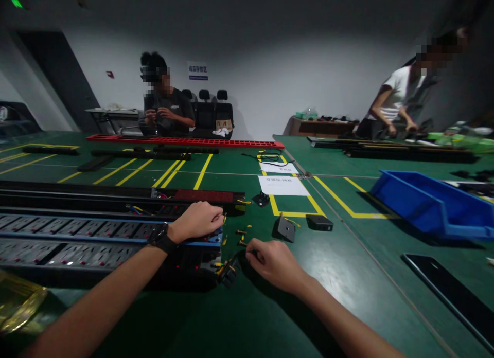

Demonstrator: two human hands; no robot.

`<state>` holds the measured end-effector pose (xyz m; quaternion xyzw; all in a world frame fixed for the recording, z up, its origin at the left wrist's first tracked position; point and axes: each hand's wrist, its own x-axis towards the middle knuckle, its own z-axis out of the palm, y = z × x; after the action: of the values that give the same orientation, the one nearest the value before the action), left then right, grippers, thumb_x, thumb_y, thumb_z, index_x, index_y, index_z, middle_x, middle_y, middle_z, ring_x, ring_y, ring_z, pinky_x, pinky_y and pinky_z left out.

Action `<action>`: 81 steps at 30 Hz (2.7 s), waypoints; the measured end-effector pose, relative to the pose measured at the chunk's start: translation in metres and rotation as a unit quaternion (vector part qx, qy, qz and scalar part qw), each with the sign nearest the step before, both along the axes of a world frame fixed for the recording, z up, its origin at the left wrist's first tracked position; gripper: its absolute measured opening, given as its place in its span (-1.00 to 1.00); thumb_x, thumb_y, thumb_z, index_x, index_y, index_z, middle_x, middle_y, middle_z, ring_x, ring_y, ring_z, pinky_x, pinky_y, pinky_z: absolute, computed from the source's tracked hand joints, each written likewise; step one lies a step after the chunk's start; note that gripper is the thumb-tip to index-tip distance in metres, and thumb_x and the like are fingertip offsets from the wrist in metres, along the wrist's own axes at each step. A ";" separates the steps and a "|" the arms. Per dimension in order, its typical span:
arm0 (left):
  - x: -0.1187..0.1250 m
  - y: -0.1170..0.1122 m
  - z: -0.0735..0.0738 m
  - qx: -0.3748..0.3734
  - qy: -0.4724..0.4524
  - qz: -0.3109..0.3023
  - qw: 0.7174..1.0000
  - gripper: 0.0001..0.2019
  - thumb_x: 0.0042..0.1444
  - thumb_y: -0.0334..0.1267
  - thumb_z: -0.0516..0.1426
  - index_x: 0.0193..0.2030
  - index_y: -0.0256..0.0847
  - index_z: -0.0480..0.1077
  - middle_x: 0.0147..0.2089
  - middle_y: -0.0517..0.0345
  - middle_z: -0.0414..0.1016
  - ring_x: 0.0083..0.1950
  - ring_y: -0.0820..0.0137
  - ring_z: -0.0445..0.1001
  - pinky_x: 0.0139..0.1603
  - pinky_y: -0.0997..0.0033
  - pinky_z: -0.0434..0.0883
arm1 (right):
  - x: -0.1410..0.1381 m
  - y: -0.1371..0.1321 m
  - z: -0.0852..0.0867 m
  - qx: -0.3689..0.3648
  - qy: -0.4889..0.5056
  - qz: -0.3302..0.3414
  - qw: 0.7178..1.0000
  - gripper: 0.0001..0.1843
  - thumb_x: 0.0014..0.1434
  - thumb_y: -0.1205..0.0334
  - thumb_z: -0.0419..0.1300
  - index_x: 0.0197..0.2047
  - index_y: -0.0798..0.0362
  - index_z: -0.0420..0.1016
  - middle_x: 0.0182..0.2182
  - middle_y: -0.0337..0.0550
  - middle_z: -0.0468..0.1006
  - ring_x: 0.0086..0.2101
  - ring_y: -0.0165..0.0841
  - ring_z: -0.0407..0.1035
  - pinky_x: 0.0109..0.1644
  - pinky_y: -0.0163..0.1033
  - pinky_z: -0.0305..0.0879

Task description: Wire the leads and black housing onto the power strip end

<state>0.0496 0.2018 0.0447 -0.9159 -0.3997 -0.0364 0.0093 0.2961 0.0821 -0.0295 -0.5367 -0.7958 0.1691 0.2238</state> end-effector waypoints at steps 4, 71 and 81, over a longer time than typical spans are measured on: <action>0.000 0.000 0.001 -0.005 0.001 0.003 1.000 -0.65 0.41 -0.14 0.04 -0.26 -0.19 0.59 -0.26 -0.10 0.69 -0.20 0.11 0.66 -0.13 0.21 0.46 | 0.000 0.000 0.000 0.003 -0.006 -0.005 1.000 -0.81 0.39 0.21 0.15 -0.17 0.00 0.60 -0.57 -0.30 0.46 -0.55 -0.37 0.28 -0.39 -0.25 -0.03; -0.005 -0.002 0.034 -0.246 -0.185 -0.150 0.939 -0.78 0.23 -0.24 0.15 -0.15 -0.22 0.62 -0.27 0.10 0.66 -0.29 0.36 0.54 -0.23 0.39 0.35 | 0.001 0.020 0.004 -0.181 0.418 -0.095 0.885 -0.28 0.11 -0.56 0.28 -0.35 0.03 0.49 -0.62 -0.34 0.36 -0.61 -0.46 0.15 -0.55 -0.32 -0.08; -0.011 0.005 0.030 -0.294 -0.169 -0.125 0.932 -0.80 0.17 -0.14 0.19 -0.20 -0.22 0.52 -0.31 0.10 0.62 -0.31 0.35 0.52 -0.28 0.38 0.35 | 0.002 0.019 0.006 -0.194 0.396 -0.088 0.893 -0.30 0.16 -0.53 0.24 -0.33 0.03 0.49 -0.62 -0.35 0.34 -0.61 -0.46 0.12 -0.54 -0.31 -0.10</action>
<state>0.0386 0.2069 0.0746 -0.9004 -0.2707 -0.0723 -0.3328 0.2983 0.1016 -0.0236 -0.5258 -0.5425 0.4979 0.4258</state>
